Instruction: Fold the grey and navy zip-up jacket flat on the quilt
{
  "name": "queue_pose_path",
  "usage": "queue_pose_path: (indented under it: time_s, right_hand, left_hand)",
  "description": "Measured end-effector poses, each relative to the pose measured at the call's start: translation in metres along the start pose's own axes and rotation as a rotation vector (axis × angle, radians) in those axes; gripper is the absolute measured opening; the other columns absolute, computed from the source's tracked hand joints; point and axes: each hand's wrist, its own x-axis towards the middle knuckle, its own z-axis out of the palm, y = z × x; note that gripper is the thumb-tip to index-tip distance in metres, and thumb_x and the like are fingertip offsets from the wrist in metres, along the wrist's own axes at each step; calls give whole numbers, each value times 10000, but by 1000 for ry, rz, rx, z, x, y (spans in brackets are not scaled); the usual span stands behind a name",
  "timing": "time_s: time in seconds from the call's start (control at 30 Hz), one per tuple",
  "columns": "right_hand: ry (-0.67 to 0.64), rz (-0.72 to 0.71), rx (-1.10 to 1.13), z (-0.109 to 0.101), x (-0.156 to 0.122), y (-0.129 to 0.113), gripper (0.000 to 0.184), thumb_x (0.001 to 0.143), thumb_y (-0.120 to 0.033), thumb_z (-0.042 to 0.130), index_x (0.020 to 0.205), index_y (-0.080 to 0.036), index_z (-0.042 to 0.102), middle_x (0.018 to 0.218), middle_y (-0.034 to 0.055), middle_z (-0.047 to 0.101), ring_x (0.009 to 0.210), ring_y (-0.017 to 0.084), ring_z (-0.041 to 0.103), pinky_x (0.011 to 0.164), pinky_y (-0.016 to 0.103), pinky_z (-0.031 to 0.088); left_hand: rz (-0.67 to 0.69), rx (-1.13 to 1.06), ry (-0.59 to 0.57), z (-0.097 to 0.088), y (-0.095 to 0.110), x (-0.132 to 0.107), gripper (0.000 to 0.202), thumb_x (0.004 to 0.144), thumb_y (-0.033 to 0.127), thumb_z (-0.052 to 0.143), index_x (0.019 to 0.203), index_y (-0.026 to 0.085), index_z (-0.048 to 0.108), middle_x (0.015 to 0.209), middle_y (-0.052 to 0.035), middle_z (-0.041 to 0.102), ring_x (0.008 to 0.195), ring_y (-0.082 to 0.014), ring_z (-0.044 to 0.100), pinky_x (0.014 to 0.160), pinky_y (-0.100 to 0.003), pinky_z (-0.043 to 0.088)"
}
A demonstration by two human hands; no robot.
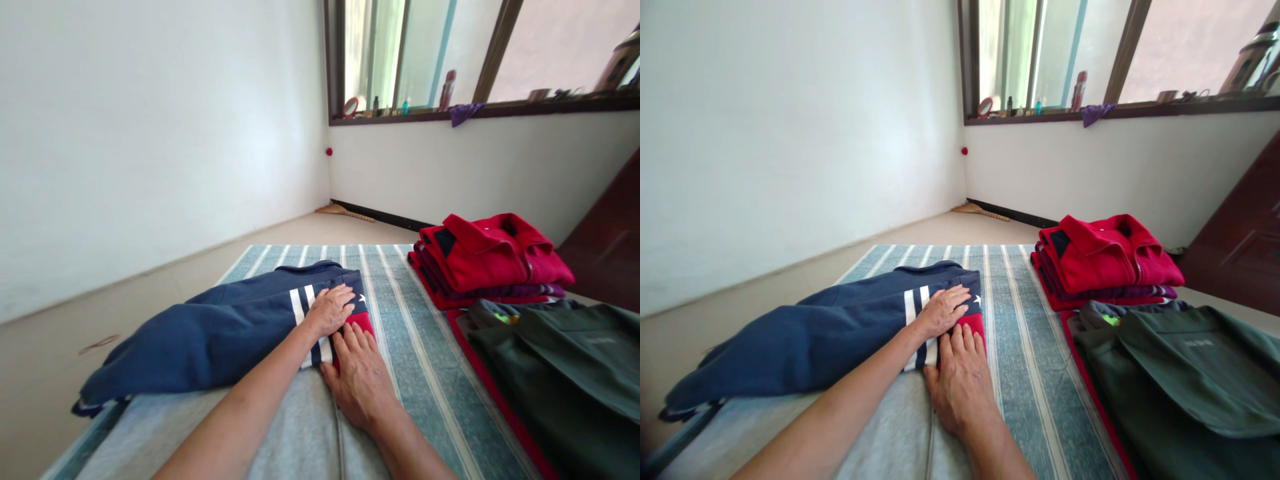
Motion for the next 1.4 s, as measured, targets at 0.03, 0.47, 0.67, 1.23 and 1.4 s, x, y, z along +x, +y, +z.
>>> queue_pose_path:
  time_s: [0.03,0.47,0.67,1.23,1.4]
  right_hand:
    - [0,-1,-4,0,0,0,556,905,-364,469,1413,-138,466,1489,157,412,1399,328,319,1144,500,251]
    - [14,-15,-47,0,-1,-1,525,928,-394,450,1377,-128,498,1472,162,434,1395,320,329,1143,477,248]
    - [10,-27,-67,2,-1,0,508,947,-417,417,1359,-135,509,1468,166,436,1392,328,333,1134,481,259]
    - [-12,-35,-76,4,-4,2,536,940,-435,421,1367,-124,510,1478,175,419,1396,341,318,1138,476,243]
    - [-14,-40,-78,6,-4,3,532,938,-428,420,1372,-132,504,1478,169,421,1396,334,321,1135,472,246]
  left_hand:
    - [3,-11,3,1,-1,1,356,928,251,457,1242,199,616,1380,-88,569,1350,-224,432,1108,-476,312]
    - [82,-7,40,-31,1,-19,373,824,121,551,1187,98,635,1377,-156,557,1348,-246,436,1121,-423,347]
    - [53,175,7,-51,10,-100,396,875,181,516,1265,168,579,1426,-117,516,1367,-247,406,1117,-464,350]
    - [-208,332,-113,-53,-10,-220,596,982,541,304,1494,237,326,1573,-84,275,1440,-266,259,1146,-522,235]
    - [-216,332,-124,-61,6,-221,568,984,490,355,1489,230,336,1579,-87,257,1447,-272,236,1150,-538,231]
